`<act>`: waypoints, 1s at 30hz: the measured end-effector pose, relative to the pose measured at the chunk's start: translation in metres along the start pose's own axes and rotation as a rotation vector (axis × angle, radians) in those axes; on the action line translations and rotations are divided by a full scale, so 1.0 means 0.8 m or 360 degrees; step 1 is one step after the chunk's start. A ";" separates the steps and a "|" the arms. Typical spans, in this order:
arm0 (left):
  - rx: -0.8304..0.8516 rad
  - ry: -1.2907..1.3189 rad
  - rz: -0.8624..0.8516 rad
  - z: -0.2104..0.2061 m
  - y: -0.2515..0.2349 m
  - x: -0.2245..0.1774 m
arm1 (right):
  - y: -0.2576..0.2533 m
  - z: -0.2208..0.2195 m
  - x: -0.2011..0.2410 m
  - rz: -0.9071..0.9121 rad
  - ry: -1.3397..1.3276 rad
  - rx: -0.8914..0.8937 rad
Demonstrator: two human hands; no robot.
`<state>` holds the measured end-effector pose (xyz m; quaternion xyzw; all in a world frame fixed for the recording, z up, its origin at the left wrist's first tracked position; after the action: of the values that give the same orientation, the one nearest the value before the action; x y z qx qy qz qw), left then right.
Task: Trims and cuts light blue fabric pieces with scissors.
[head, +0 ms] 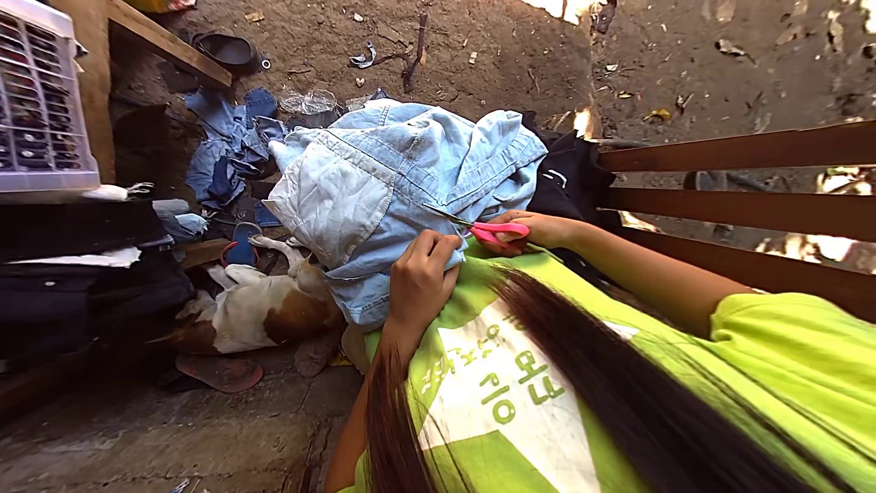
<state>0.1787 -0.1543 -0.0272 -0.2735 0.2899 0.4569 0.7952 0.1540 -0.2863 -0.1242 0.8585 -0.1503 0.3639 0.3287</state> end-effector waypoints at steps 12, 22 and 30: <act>-0.0039 0.0020 -0.0020 0.004 -0.001 0.000 | 0.004 -0.006 0.003 0.0047 -0.0067 -0.0103; -0.0128 0.0093 0.0088 0.020 0.004 0.005 | 0.040 0.010 -0.015 -0.0162 0.0062 -0.0015; -0.0126 0.0022 0.0025 0.020 0.007 -0.004 | 0.024 -0.008 0.003 -0.0065 0.0030 -0.0061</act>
<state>0.1761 -0.1423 -0.0148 -0.3057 0.2792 0.4722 0.7782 0.1430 -0.2959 -0.1103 0.8515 -0.1365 0.3622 0.3538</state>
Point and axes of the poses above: each hand's wrist, its own y-axis away from the middle knuckle, its own z-axis out of the back of the hand, x = y × z, the point moved 10 cm from there along -y, towards the middle knuckle, and after that the axes turned 2 degrees about -y, right-handed, at the moved point
